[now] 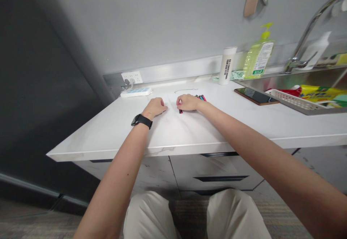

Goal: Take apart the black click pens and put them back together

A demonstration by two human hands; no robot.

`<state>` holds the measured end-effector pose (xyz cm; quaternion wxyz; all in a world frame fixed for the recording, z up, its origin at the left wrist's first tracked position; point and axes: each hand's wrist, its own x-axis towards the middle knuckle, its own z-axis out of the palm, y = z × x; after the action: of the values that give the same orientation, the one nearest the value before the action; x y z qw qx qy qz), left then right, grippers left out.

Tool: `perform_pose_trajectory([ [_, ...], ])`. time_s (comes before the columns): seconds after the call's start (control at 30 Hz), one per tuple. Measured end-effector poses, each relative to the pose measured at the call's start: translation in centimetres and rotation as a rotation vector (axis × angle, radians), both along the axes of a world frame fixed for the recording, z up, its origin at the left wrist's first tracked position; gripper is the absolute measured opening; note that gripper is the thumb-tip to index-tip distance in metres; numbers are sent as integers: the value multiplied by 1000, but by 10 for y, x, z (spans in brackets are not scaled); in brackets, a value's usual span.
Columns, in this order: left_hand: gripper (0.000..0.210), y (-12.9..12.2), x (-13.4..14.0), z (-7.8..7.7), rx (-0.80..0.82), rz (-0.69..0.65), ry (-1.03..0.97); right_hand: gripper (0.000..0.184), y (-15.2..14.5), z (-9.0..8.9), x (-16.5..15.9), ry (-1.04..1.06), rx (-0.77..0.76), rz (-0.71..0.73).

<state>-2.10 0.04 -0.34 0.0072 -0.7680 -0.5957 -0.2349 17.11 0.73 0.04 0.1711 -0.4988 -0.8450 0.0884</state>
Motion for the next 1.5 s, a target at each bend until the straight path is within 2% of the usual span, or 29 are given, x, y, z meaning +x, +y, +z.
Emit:
perform_pose_trajectory([
  [0.13,14,-7,8,6,63,-173,-4,16,1,-2,0,5,-13,14],
  [0.23,17,-12,14,7,-2,-342,-12,17,2,-3,0,5,-6,36],
  [0.33,15,-13,17,6,-53,-410,30,21,3,-4,0,10,6,55],
  [0.57,11,-17,17,6,-98,-407,-12,34,-1,0,-1,29,-2,21],
  [0.73,16,-17,15,9,12,-395,-78,25,-2,4,-2,106,38,-22],
  [0.9,19,-8,13,8,145,-293,-63,19,0,4,1,157,79,-30],
  [1.1,5,-11,14,14,183,-222,-333,17,0,4,1,220,114,7],
  [1.23,3,-13,16,17,183,-210,-371,18,-1,5,0,211,125,19],
  [1.5,3,-10,15,13,166,-253,-384,18,-5,8,-1,182,119,22],
])
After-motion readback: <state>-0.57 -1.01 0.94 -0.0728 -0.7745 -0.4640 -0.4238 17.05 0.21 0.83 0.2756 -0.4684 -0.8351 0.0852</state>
